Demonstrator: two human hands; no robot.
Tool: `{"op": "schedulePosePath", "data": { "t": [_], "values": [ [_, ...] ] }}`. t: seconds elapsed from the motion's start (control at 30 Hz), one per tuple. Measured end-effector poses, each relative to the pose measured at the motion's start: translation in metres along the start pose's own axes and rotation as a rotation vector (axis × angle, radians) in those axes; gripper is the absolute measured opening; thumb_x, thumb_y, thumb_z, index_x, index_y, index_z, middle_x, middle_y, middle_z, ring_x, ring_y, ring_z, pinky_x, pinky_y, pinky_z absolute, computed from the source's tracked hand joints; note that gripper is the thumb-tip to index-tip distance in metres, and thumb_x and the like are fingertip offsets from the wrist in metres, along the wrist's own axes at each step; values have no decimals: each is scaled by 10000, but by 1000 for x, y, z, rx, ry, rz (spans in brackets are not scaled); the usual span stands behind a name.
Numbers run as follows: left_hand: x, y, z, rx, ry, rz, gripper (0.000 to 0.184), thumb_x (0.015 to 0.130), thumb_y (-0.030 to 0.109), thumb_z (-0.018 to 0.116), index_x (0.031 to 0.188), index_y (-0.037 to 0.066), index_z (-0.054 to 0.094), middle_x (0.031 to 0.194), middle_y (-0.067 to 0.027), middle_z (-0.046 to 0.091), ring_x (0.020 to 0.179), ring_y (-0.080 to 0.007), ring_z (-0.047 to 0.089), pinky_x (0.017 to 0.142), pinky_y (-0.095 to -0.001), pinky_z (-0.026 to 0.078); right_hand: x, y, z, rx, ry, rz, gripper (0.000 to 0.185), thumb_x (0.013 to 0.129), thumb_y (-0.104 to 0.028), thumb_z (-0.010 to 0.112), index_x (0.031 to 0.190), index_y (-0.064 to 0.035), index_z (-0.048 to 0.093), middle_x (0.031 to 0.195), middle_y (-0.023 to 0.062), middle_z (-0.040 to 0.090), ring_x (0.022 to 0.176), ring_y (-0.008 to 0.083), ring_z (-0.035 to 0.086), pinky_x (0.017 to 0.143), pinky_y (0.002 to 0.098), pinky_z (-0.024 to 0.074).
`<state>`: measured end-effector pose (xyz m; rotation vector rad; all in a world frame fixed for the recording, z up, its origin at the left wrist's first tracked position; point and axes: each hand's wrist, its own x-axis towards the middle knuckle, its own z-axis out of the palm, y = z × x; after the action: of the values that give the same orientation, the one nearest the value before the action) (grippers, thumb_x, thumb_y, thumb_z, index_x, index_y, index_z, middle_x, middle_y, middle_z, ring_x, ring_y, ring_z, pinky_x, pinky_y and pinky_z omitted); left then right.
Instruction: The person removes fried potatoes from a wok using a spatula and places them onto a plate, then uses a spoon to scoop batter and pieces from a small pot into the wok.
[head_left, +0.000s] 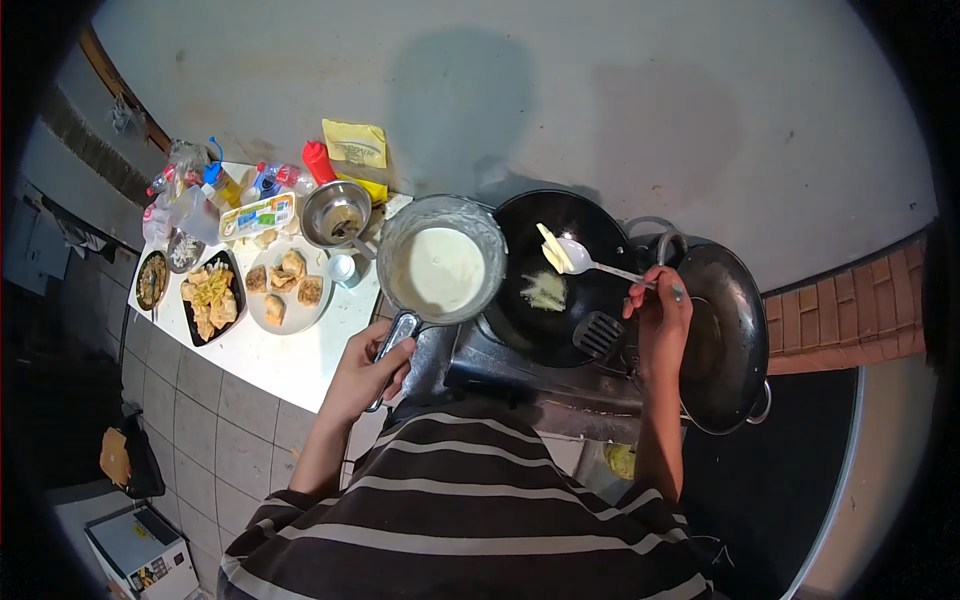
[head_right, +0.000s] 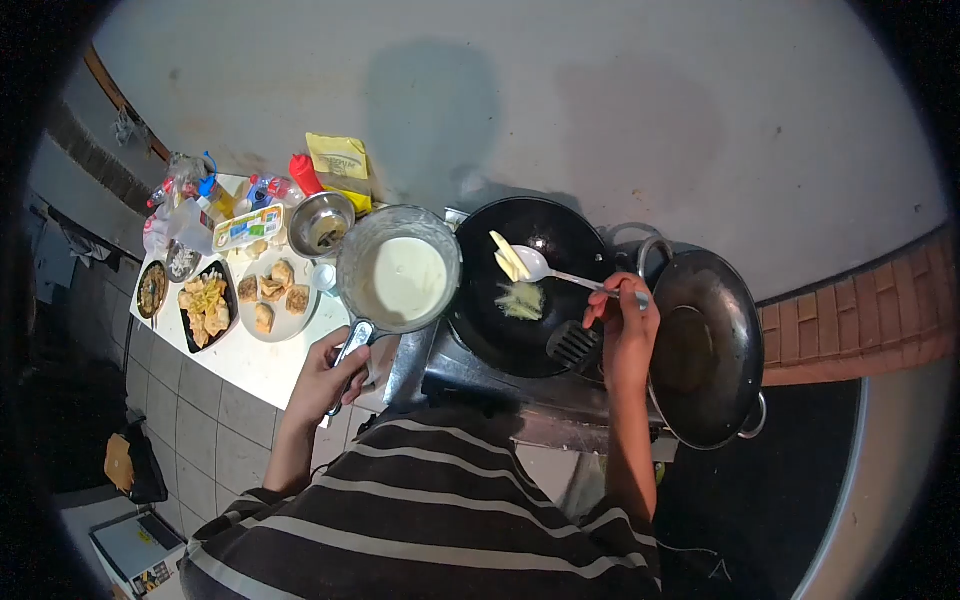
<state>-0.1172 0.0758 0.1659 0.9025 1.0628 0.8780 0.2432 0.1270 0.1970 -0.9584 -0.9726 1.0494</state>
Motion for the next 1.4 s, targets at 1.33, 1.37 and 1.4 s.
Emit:
{"op": "schedulePosePath", "data": {
  "t": [1.33,1.37,1.4],
  "values": [
    [-15,-5,24,54,10,-16,182,974,141,611,862,36,515,598,3,529,431,-59,444,420,-211,325,32,29,-31,-191,245,-117,290,1041,-294,480,902,-48,549,734,57,583,582,104,498,506,256,408],
    [-15,-3,26,59,4,-25,176,972,143,614,870,32,522,602,3,531,433,-60,447,422,-212,326,27,21,-23,-128,223,-131,297,1038,-296,487,902,-39,544,748,67,583,602,116,506,518,266,416],
    [-16,-3,27,64,-2,-36,172,971,144,617,878,29,530,605,4,532,434,-60,449,425,-212,327,22,14,-17,-125,220,-126,297,1038,-296,487,902,-39,544,748,67,583,602,116,506,518,266,416]
  ]
}}
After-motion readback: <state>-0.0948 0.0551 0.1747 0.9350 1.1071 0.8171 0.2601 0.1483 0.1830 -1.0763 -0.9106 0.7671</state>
